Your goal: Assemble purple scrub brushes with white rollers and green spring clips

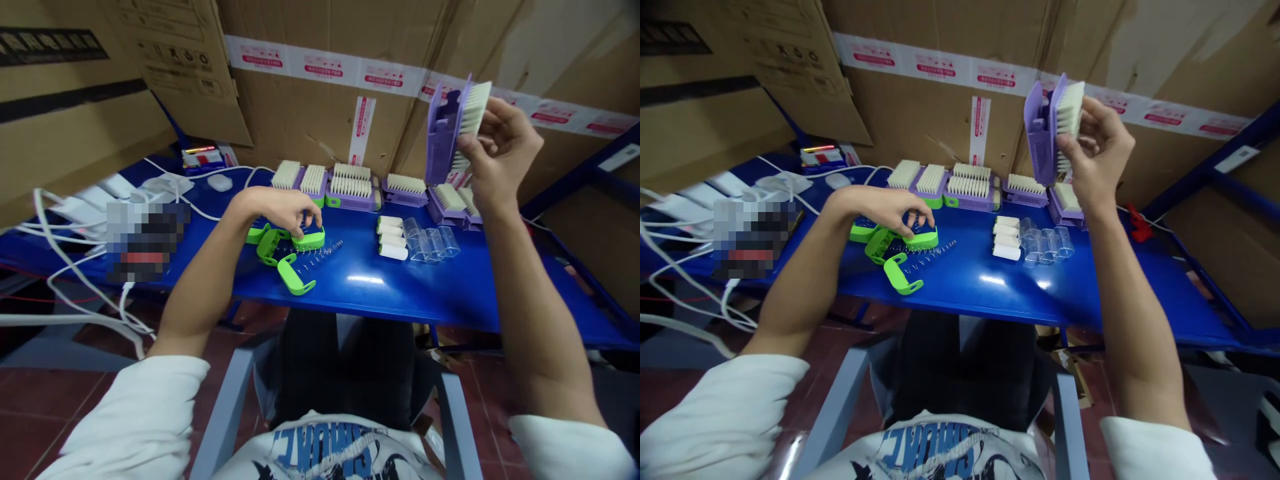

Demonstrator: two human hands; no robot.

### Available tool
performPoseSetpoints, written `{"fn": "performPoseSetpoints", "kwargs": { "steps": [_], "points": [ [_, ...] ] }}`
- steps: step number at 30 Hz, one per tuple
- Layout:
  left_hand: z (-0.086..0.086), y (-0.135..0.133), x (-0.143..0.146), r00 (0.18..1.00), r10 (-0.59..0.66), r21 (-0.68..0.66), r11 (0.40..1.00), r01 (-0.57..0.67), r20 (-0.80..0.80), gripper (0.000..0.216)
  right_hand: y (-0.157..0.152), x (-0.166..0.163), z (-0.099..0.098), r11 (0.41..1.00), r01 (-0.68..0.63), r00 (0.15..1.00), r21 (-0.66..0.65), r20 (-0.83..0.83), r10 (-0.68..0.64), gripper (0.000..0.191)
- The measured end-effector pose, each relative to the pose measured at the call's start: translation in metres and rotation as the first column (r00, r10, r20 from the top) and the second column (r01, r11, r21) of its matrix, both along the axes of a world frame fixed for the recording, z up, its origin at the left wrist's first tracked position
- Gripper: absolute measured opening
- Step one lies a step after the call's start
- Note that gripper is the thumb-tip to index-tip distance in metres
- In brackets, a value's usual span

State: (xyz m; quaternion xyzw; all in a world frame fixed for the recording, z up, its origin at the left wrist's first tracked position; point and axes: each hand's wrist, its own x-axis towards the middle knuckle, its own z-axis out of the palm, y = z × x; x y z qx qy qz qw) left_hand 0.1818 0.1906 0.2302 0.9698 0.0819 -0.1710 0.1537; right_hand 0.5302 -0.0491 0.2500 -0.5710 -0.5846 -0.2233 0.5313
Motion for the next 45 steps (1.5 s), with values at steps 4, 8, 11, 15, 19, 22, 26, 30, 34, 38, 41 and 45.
{"fn": "performPoseSetpoints", "kwargs": {
  "steps": [4,8,11,15,19,22,26,30,34,38,41,45],
  "points": [
    [0.002,-0.006,0.002,0.997,0.030,0.051,0.998,-0.027,-0.065,0.060,-0.003,-0.037,-0.031,0.980,0.083,0.990,0.178,0.096,-0.102,0.071],
    [-0.012,-0.010,0.008,0.999,0.027,0.106,0.994,-0.024,-0.031,0.056,-0.019,-0.067,-0.053,0.926,0.378,0.906,0.008,0.203,-0.372,0.071],
    [-0.025,-0.009,0.012,0.997,0.057,0.160,0.985,-0.066,0.056,0.041,-0.033,-0.082,-0.056,0.807,0.569,0.800,-0.161,0.338,-0.496,0.081],
    [-0.017,-0.002,0.004,0.965,0.097,0.059,0.992,-0.115,0.243,0.037,-0.037,-0.094,-0.057,0.815,0.573,0.798,-0.089,0.288,-0.530,0.068],
    [0.005,0.012,-0.013,0.661,0.357,-0.501,0.865,0.033,0.660,0.058,-0.034,-0.097,-0.060,0.859,0.507,0.835,-0.066,0.283,-0.471,0.064],
    [0.005,0.021,-0.013,0.366,0.567,-0.671,0.678,0.300,0.738,0.059,-0.034,-0.098,-0.060,0.863,0.488,0.854,-0.128,0.273,-0.442,0.066],
    [-0.010,0.024,-0.003,0.380,0.616,-0.722,0.622,0.303,0.690,0.069,-0.036,-0.098,-0.059,0.868,0.472,0.867,-0.152,0.257,-0.426,0.070],
    [-0.017,0.016,0.001,0.429,0.626,-0.757,0.574,0.311,0.651,0.080,-0.037,-0.098,-0.062,0.888,0.453,0.865,-0.080,0.281,-0.416,0.069],
    [-0.019,0.005,0.003,0.468,0.645,-0.793,0.546,0.271,0.604,0.090,-0.039,-0.100,-0.067,0.891,0.451,0.846,-0.038,0.337,-0.414,0.072],
    [-0.020,-0.007,0.010,0.544,0.639,-0.834,0.481,0.268,0.544,0.102,-0.034,-0.102,-0.076,0.938,0.324,0.819,0.123,0.460,-0.343,0.076],
    [-0.024,-0.014,0.015,0.645,0.574,-0.855,0.435,0.282,0.505,0.096,-0.028,-0.105,-0.084,0.965,0.244,0.819,0.101,0.511,-0.260,0.076],
    [-0.034,-0.022,0.023,0.719,0.507,-0.869,0.396,0.296,0.475,0.079,-0.024,-0.113,-0.089,0.986,0.162,0.825,0.028,0.545,-0.151,0.079]
  ]
}}
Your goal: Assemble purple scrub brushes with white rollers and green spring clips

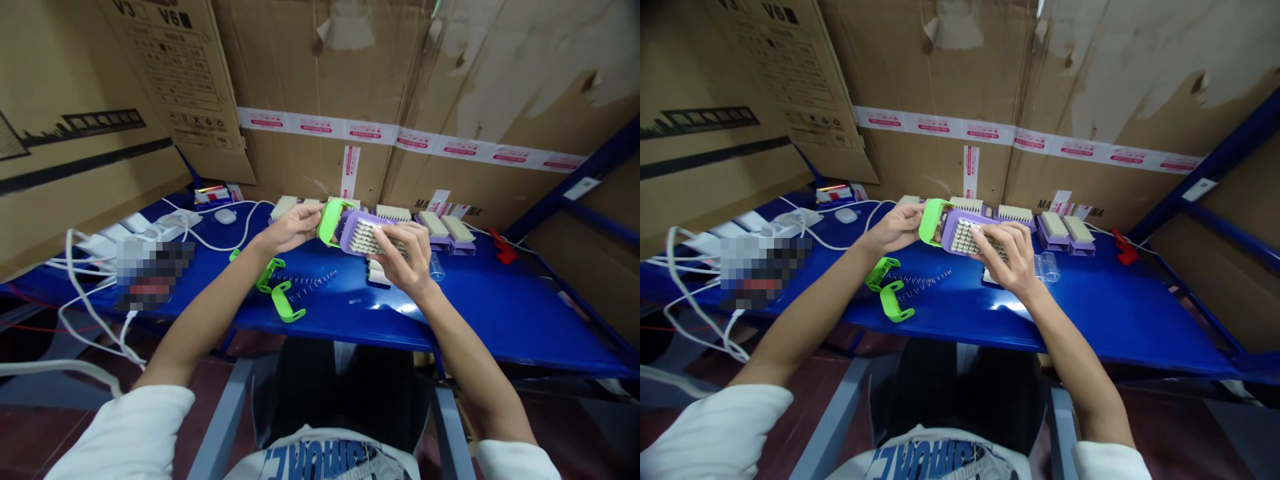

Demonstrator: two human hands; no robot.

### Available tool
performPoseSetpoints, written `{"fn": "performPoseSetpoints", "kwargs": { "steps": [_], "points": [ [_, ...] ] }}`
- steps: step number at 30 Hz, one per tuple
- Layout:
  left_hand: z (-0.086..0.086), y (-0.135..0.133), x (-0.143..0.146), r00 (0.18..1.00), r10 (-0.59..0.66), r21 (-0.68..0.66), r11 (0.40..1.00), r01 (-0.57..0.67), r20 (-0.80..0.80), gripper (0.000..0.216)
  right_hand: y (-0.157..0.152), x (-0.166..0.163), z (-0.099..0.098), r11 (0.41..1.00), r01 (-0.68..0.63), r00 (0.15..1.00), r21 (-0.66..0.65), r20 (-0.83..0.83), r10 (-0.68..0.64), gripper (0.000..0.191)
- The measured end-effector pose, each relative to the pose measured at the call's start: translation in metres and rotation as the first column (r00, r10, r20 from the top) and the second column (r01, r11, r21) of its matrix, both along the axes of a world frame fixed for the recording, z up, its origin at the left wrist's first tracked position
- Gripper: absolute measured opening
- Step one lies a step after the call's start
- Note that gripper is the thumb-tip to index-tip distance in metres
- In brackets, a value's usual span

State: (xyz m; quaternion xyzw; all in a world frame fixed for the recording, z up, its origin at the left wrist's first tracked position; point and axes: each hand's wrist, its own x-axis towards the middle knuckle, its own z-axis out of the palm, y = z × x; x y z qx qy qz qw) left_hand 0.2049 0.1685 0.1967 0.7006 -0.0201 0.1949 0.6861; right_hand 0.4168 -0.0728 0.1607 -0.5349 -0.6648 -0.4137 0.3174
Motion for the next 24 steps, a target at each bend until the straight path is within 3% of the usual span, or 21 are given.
{"fn": "performPoseSetpoints", "kwargs": {
  "steps": [4,7,9,11,14,18,20,24],
  "points": [
    [-0.007,-0.006,0.007,0.999,-0.022,-0.023,1.000,0.021,-0.026,0.068,0.001,-0.004,0.000,0.998,-0.056,0.998,0.040,0.040,0.054,0.092],
    [-0.010,-0.008,0.011,1.000,0.003,0.027,1.000,-0.002,-0.030,0.074,0.001,-0.003,0.000,0.997,0.040,0.998,-0.066,-0.041,-0.043,0.071],
    [-0.011,-0.009,0.013,0.998,0.064,0.133,0.989,-0.064,0.003,0.076,0.002,-0.002,-0.001,0.991,0.082,0.993,-0.106,-0.075,-0.091,0.058],
    [-0.011,-0.011,0.015,0.981,0.164,0.287,0.939,-0.187,0.104,0.070,0.002,-0.003,-0.001,0.988,0.099,0.991,-0.118,-0.082,-0.109,0.051],
    [-0.008,-0.018,0.014,0.938,0.263,0.472,0.813,-0.342,0.227,0.072,0.002,-0.007,0.002,0.978,0.134,0.982,-0.161,-0.111,-0.153,0.047],
    [-0.003,-0.031,0.010,0.936,0.333,0.610,0.721,-0.329,0.110,0.113,0.003,-0.015,0.004,0.969,0.150,0.968,-0.197,-0.168,-0.184,0.047],
    [-0.002,-0.036,0.008,0.924,0.367,0.632,0.692,-0.348,0.106,0.120,0.004,-0.018,0.003,0.977,0.122,0.973,-0.176,-0.173,-0.153,0.045],
    [-0.003,-0.035,0.008,0.917,0.331,0.579,0.712,-0.398,0.223,0.102,0.006,-0.022,0.002,0.991,0.058,0.983,-0.119,-0.166,-0.078,0.042]
  ]
}}
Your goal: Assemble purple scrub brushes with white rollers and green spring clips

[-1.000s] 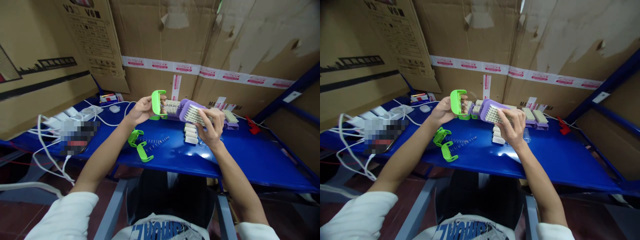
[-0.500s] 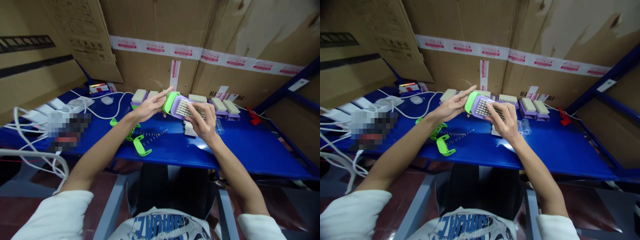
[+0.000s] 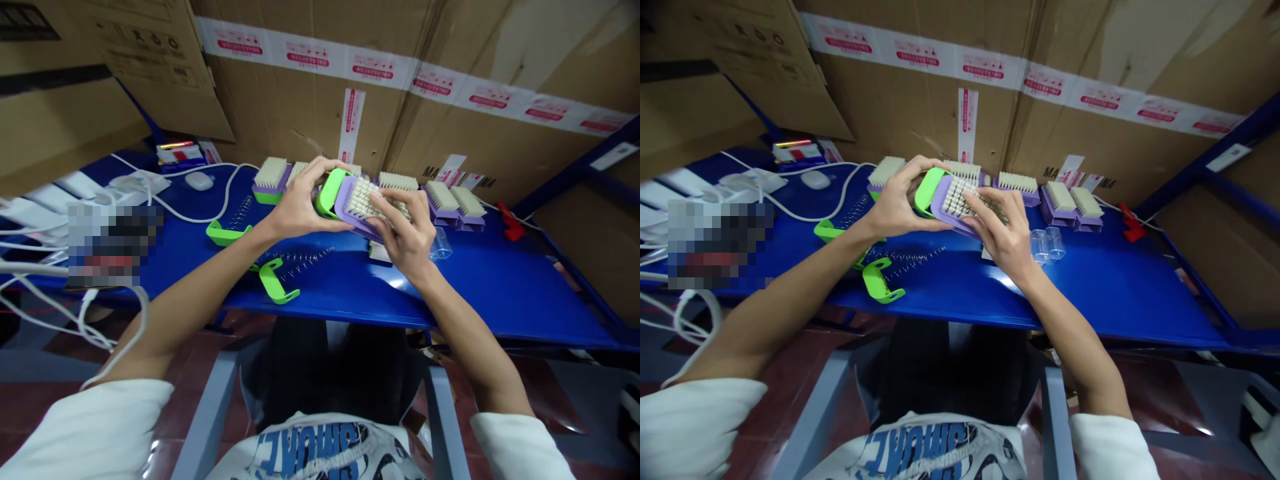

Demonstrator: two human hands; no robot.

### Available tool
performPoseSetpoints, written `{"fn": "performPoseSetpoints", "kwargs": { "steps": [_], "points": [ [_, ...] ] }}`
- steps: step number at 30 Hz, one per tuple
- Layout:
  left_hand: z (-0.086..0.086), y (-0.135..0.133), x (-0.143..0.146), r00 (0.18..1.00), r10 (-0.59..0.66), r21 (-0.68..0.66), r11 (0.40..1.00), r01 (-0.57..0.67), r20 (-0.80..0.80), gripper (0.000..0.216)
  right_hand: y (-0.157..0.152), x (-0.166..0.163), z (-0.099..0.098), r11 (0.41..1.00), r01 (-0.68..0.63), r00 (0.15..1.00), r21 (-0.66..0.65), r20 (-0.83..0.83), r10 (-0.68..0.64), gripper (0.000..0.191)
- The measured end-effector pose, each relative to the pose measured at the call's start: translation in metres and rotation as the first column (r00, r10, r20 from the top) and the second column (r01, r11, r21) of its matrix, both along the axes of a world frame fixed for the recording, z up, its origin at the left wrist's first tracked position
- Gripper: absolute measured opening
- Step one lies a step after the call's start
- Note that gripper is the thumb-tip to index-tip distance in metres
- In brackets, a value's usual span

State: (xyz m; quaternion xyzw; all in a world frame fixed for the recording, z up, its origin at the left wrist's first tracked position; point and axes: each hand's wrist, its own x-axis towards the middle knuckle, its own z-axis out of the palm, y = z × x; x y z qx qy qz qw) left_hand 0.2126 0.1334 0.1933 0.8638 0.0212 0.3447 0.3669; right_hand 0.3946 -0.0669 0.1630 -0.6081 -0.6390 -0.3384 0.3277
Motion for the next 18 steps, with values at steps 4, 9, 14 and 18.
{"fn": "performPoseSetpoints", "kwargs": {
  "steps": [4,9,14,18],
  "points": [
    [-0.001,0.010,-0.001,0.996,-0.087,0.072,0.994,0.087,0.001,0.103,-0.001,-0.004,0.002,0.984,-0.153,0.988,0.089,0.031,0.151,0.041],
    [-0.005,0.016,-0.002,0.989,-0.148,0.122,0.982,0.147,0.003,0.099,-0.002,-0.007,0.003,0.996,-0.094,0.996,0.008,-0.008,0.094,0.039],
    [-0.016,0.008,0.003,0.989,-0.080,0.125,0.990,0.065,0.125,0.091,0.005,-0.001,0.005,0.965,-0.180,0.980,0.188,0.116,0.160,0.034],
    [-0.024,0.002,0.008,0.988,-0.010,0.156,0.988,-0.014,0.155,0.094,0.011,-0.003,0.005,0.927,-0.267,0.962,0.264,0.130,0.240,0.037]
  ]
}}
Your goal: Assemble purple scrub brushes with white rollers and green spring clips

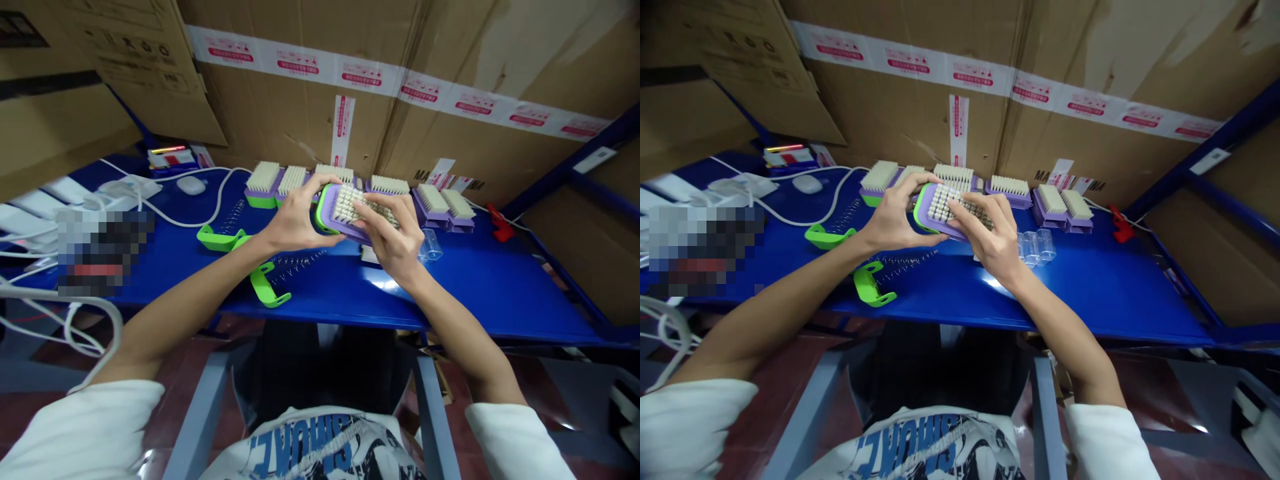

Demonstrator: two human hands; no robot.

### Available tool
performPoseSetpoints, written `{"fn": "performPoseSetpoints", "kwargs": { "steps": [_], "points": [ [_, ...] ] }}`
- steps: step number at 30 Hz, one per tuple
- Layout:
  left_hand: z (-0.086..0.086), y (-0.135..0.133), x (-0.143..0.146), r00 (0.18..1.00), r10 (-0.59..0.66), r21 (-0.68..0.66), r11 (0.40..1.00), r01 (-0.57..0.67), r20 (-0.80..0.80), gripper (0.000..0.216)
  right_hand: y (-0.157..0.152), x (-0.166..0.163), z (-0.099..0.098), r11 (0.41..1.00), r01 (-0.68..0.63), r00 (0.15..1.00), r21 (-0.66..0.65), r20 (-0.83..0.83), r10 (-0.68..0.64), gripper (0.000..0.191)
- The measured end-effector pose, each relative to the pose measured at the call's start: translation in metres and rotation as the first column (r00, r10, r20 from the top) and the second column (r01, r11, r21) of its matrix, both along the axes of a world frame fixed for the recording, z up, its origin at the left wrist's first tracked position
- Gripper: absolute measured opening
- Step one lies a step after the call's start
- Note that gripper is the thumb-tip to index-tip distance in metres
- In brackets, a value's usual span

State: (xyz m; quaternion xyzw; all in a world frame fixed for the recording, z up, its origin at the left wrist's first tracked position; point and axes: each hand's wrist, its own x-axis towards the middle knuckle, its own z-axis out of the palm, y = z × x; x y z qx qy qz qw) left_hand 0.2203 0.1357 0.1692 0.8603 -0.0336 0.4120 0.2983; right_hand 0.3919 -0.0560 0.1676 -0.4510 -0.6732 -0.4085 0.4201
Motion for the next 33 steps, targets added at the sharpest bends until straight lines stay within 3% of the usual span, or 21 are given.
{"fn": "performPoseSetpoints", "kwargs": {
  "steps": [6,9,12,16,19,22,25,29,31,33],
  "points": [
    [-0.002,0.000,0.002,0.999,-0.037,-0.033,0.999,0.035,-0.039,0.104,0.006,-0.007,-0.009,1.000,-0.024,0.999,-0.004,-0.027,0.024,0.030],
    [-0.003,0.013,0.005,0.998,-0.068,-0.100,0.993,0.066,-0.012,0.104,0.004,-0.001,-0.004,0.997,0.041,0.995,-0.059,-0.092,-0.046,0.030],
    [-0.006,0.029,0.012,0.995,-0.061,-0.245,0.966,0.080,0.084,0.107,-0.002,0.006,0.007,0.990,0.089,0.964,-0.107,-0.241,-0.113,0.051],
    [-0.014,0.027,0.018,0.988,-0.102,-0.422,0.895,0.143,0.118,0.103,-0.007,0.003,0.012,0.969,-0.087,0.911,-0.231,-0.411,-0.016,0.093],
    [-0.018,0.001,0.014,0.982,-0.189,-0.357,0.917,0.180,0.010,0.111,-0.006,-0.002,0.006,0.927,-0.187,0.889,-0.325,-0.457,0.019,0.108],
    [-0.017,-0.021,0.007,0.958,-0.261,-0.233,0.945,0.230,-0.115,0.119,-0.008,-0.004,0.003,0.885,-0.247,0.894,-0.394,-0.444,0.052,0.105],
    [-0.013,-0.021,0.002,0.963,-0.250,-0.105,0.965,0.239,-0.100,0.130,-0.011,-0.001,0.004,0.832,-0.351,0.862,-0.429,-0.496,0.107,0.109],
    [-0.012,-0.008,0.004,0.972,-0.223,0.018,0.974,0.225,-0.067,0.135,-0.016,0.008,0.007,0.769,-0.415,0.816,-0.487,-0.572,0.078,0.122],
    [-0.013,-0.008,0.004,0.973,-0.211,0.065,0.974,0.218,-0.091,0.124,-0.023,0.015,0.013,0.776,-0.372,0.821,-0.509,-0.570,0.020,0.110],
    [-0.015,-0.012,0.002,0.973,-0.186,0.104,0.974,0.201,-0.134,0.110,-0.034,0.023,0.023,0.770,-0.256,0.866,-0.584,-0.492,-0.085,0.073]
  ]
}}
